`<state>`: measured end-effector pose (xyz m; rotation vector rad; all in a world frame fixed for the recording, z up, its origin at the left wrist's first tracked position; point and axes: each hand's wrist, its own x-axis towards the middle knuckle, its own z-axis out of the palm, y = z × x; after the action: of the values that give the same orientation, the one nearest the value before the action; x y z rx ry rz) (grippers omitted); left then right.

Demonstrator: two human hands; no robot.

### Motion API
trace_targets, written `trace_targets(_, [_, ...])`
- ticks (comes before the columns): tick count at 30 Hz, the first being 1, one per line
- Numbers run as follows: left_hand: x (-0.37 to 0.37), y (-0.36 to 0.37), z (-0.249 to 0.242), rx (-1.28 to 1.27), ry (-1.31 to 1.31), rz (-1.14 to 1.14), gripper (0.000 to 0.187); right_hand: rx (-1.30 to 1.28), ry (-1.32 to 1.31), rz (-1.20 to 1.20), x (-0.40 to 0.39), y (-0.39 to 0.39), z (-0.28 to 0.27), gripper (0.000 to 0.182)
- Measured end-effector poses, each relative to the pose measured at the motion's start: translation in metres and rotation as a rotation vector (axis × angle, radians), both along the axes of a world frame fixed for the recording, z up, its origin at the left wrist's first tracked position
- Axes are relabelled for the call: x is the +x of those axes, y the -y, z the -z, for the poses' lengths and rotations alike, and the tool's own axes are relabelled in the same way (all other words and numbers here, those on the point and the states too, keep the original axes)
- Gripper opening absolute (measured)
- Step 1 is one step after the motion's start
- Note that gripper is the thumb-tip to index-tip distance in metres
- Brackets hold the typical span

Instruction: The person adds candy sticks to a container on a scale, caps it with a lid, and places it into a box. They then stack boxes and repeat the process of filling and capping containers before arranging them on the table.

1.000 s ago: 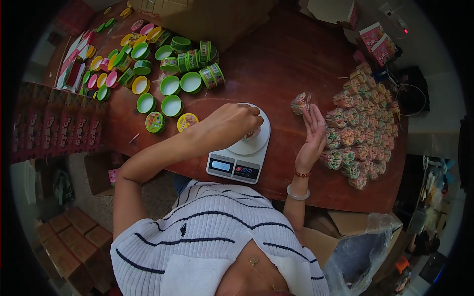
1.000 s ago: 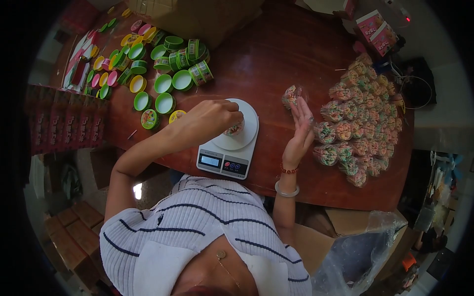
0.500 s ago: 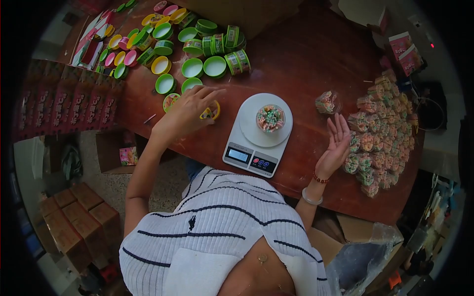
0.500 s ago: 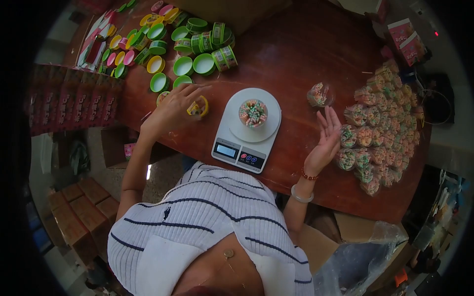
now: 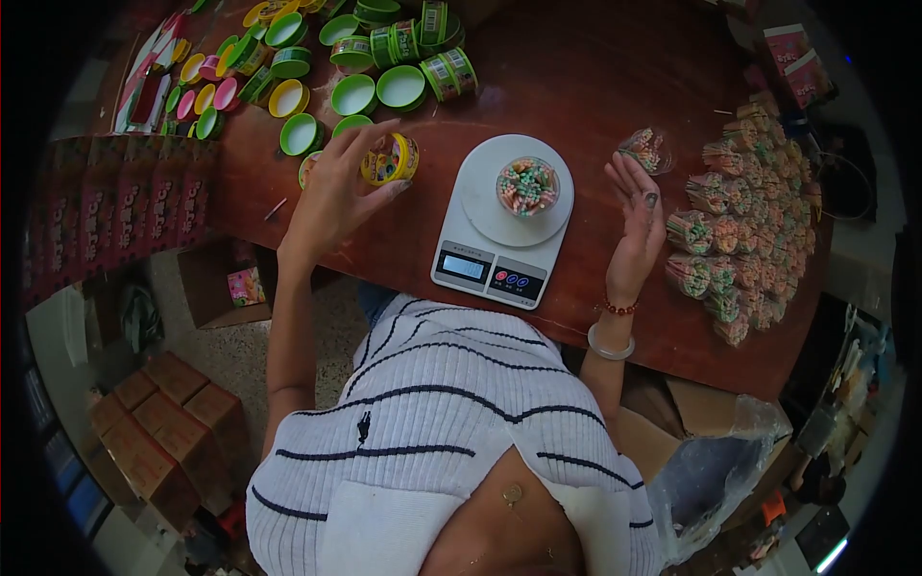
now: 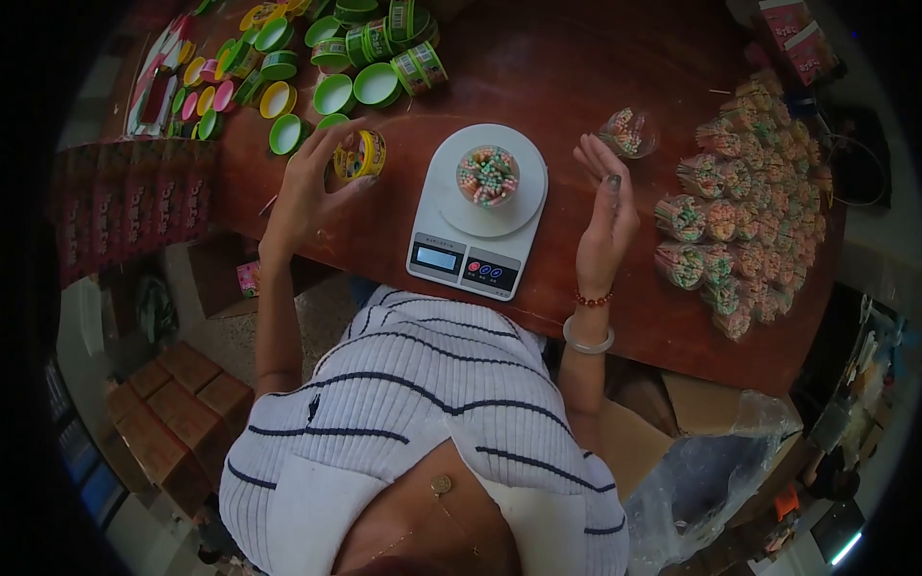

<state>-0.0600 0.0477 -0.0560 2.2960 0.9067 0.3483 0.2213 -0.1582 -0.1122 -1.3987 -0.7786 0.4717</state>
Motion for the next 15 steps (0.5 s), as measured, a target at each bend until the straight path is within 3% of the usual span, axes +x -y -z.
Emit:
trace_targets(2, [0.003,-0.001,0.005,-0.013,-0.015,0.034,0.066,-0.047,0.101,0.111,0.006,-0.001,0.002,0.042])
trace_targets(4, [0.002,0.002,0.022,0.232,-0.206,0.161,0.068,-0.093,0.220,0.235,0.020,-0.002,-0.002,0.043])
trace_targets(6, [0.006,0.000,0.026,0.205,-0.237,0.222,0.070,-0.383,0.720,0.468,0.036,-0.008,-0.006,0.062])
trace_targets(7, [0.008,0.000,0.022,0.197,-0.218,0.232,0.067,-0.404,0.752,0.413,0.046,-0.013,-0.004,0.074])
trace_targets(8, [0.011,-0.001,0.018,0.190,-0.201,0.243,0.065,-0.404,0.756,0.429,0.058,-0.020,0.006,0.074])
trace_targets(10, [0.031,-0.013,0.010,0.217,-0.086,0.234,0.062,-0.377,0.767,0.175,0.078,-0.033,0.026,0.071])
trace_targets(12, [0.064,-0.016,-0.015,0.197,0.076,0.190,0.055,-0.358,0.768,0.228,0.083,-0.040,0.032,0.067])
trace_targets(14, [0.107,-0.022,-0.024,0.066,0.182,0.290,0.055,-0.254,0.199,0.197,0.078,-0.046,0.025,0.060])
trace_targets(15, [0.132,-0.026,-0.017,0.141,0.258,0.415,0.063,-0.059,-0.134,0.084,0.067,-0.049,0.017,0.050])
